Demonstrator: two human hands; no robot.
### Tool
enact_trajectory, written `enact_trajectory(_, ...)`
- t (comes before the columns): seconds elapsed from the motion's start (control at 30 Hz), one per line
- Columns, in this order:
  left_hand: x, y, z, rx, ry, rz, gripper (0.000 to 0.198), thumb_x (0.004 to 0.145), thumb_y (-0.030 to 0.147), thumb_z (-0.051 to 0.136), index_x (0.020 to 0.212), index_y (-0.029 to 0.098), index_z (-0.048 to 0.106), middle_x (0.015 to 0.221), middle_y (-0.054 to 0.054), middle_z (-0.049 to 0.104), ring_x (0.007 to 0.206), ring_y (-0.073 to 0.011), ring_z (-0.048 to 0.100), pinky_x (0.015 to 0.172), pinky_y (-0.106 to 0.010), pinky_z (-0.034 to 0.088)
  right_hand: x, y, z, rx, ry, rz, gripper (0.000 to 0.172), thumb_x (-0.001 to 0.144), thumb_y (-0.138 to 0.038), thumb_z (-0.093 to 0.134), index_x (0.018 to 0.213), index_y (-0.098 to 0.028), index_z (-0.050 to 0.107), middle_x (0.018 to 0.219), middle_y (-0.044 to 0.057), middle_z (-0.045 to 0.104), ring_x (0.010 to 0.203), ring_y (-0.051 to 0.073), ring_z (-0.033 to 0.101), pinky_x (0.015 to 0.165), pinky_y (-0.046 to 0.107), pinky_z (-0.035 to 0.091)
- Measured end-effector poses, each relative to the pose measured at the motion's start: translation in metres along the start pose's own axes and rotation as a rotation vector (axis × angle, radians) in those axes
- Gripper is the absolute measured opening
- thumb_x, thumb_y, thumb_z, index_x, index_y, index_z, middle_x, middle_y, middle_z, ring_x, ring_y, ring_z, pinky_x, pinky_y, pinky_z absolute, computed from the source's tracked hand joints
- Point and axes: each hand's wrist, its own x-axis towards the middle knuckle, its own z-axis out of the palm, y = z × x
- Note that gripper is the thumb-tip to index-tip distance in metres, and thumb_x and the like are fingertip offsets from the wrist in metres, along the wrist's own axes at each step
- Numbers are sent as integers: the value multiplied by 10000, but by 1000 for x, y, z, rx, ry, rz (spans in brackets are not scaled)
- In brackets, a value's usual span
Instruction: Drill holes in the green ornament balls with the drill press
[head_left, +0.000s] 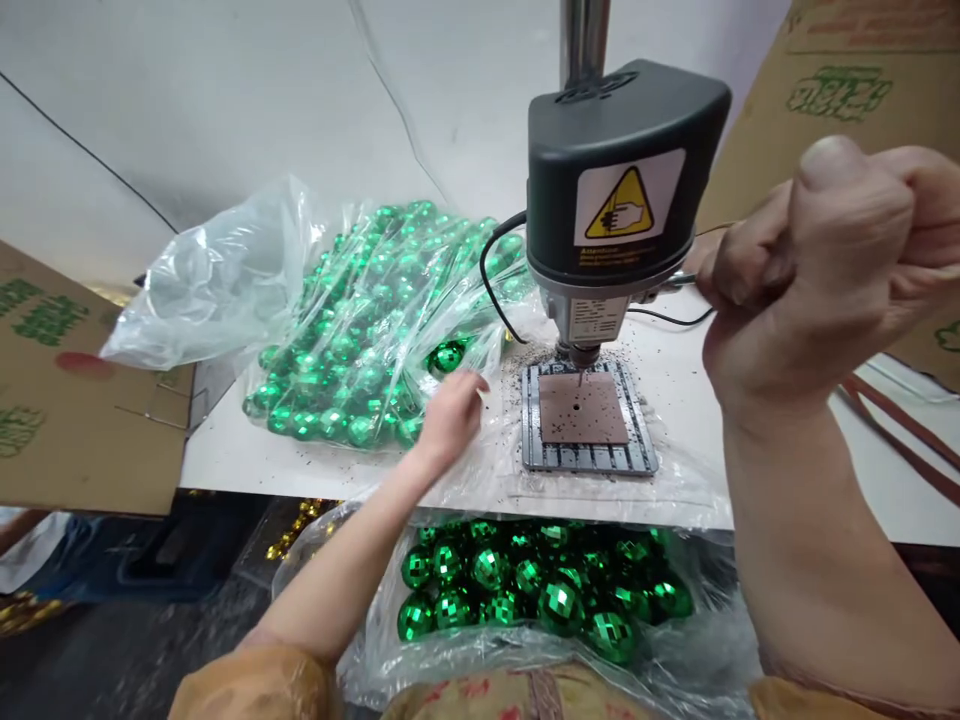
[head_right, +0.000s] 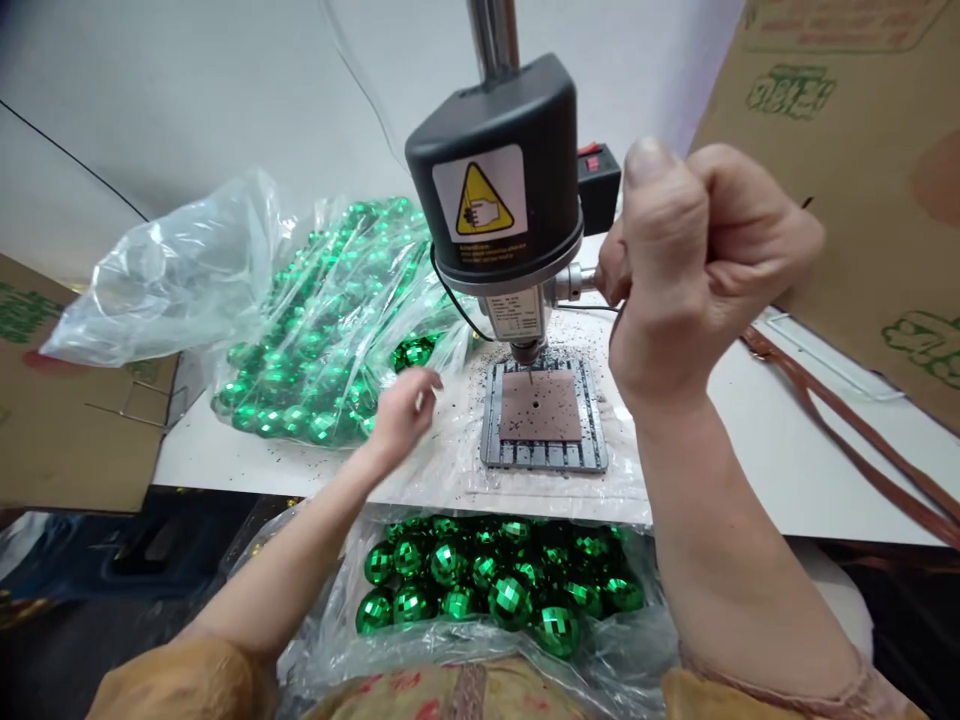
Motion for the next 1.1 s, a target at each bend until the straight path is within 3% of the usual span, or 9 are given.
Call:
enact_trajectory(0.1,53,-42,-7,174,-71,-325,333,778,-22,499,983,185,660,1034,-139,641,1014,-308,583,928,-448,450,0,3,-2,6,2,-25,380,800,-145,609,512,-242,381,389,-67,344,322,87,301,353,331,206)
enact_trajectory(0.2,78,-64,-3,158,-146,-400,298,692,-37,604,895,164,687,957,-133,638,936,-313,596,881,-436,449,1,6,-4,5,-6,-30,397,792,-196,670,502,-241,402,384,-59,352,321,92,298,348,338,222)
enact_trajectory(0.3,81,-68,-2,123,-157,-390,267,669,9,680,880,171,704,893,-95,623,862,-272,602,850,-397,456,0,6,-6,8,-10,-16,417,780,-230,705,494,-236,402,390,-55,356,328,86,284,355,343,218)
enact_trajectory(0.4,74,-57,-10,-76,-108,-380,268,781,168,659,1045,198,686,884,-52,607,792,-204,594,792,-344,483,-2,5,-6,-21,-13,-14,453,814,-258,683,484,-223,374,402,-63,341,340,68,273,367,318,215)
enact_trajectory(0.53,58,-22,-16,-897,-52,-487,364,889,415,553,1197,222,584,902,-35,632,705,-163,621,621,-281,492,-3,6,-7,-68,-15,-37,513,838,-334,671,477,-211,328,394,-70,319,342,63,261,377,299,230)
enact_trajectory(0.63,42,7,-6,-1215,-134,-563,490,845,504,652,1229,214,557,884,-39,660,655,-156,640,547,-252,459,-3,7,-7,-96,7,-42,529,839,-351,666,472,-208,313,391,-71,308,346,59,252,385,293,234)
enact_trajectory(0.8,22,36,33,-1138,-211,-520,670,733,418,838,1282,199,521,918,-18,663,643,-118,630,558,-230,452,-4,5,-6,-72,-21,-10,497,841,-340,669,508,-214,322,408,-69,301,367,67,258,401,302,228)
enact_trajectory(0.97,22,38,70,-1036,-130,-428,601,747,465,833,1213,182,580,1078,-70,682,932,-179,646,803,-294,522,-5,5,-8,-102,-74,-16,492,868,-352,642,554,-229,284,438,-58,302,394,85,267,412,328,225)
enact_trajectory(1.1,28,34,82,-1007,-174,-338,630,776,478,806,1293,196,581,1171,-90,687,1062,-227,647,933,-360,518,-5,4,-8,-178,-96,-17,518,905,-366,594,559,-210,241,462,-51,284,416,60,283,427,304,231)
